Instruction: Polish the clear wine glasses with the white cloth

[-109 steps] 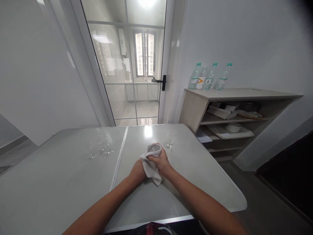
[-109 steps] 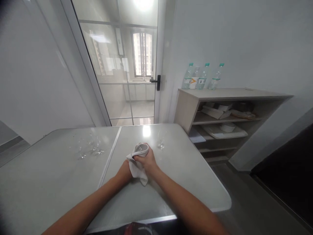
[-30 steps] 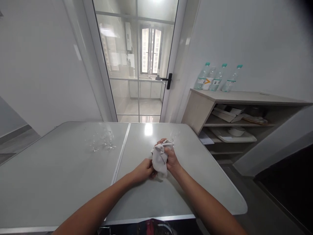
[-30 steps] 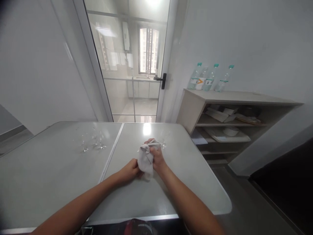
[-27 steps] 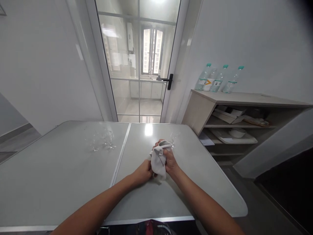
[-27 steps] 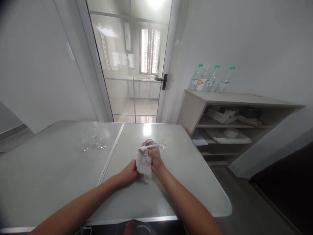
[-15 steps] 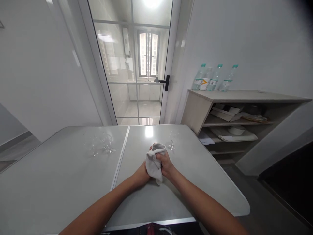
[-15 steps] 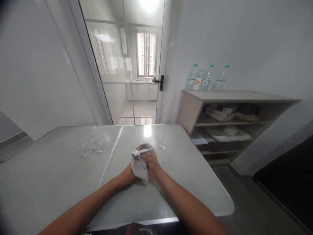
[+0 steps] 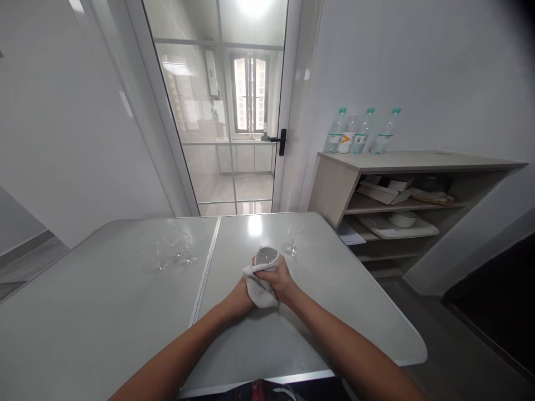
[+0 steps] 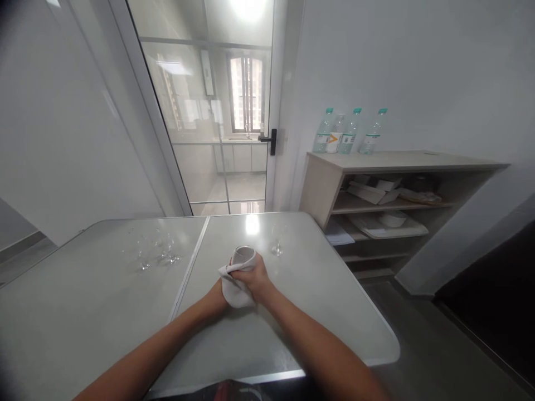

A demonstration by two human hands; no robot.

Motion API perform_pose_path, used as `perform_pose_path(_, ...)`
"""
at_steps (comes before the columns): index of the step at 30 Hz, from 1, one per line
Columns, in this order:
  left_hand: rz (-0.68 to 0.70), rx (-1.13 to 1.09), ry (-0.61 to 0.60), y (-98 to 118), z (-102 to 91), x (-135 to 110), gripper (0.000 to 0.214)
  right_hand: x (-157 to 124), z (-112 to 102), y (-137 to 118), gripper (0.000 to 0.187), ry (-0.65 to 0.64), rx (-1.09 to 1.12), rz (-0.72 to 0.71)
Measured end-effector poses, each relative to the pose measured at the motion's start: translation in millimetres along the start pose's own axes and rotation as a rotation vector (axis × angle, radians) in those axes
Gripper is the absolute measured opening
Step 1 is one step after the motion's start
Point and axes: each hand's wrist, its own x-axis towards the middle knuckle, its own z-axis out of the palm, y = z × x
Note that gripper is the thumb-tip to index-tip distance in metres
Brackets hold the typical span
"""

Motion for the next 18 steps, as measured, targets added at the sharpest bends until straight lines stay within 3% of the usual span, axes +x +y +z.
perform_pose_path(3, 0.064, 0.171, 0.02, 1.7, -10.0, 2.9, 0.026, 7.4, -11.4, -4.8, 0.032, 0.074, 0.022, 0.022)
perform_pose_path(8, 0.085, 0.262, 0.346, -4.3, -31.8, 12.8, 0.023, 19.5, -27.0, -3.4, 0.032, 0.238, -0.028, 0.041)
perform_pose_path(12, 0.061, 0.242, 0.397, -7.5, -35.8, 15.0, 0.012, 21.5, -27.9, 8.8, 0.034, 0.134, -0.163, 0.108)
perform_pose_path(18, 0.12, 0.066, 0.331, 1.4, -26.6, 9.6, 0.03, 21.0, -22.0, 20.7, 0.024, -0.087, -0.353, 0.049)
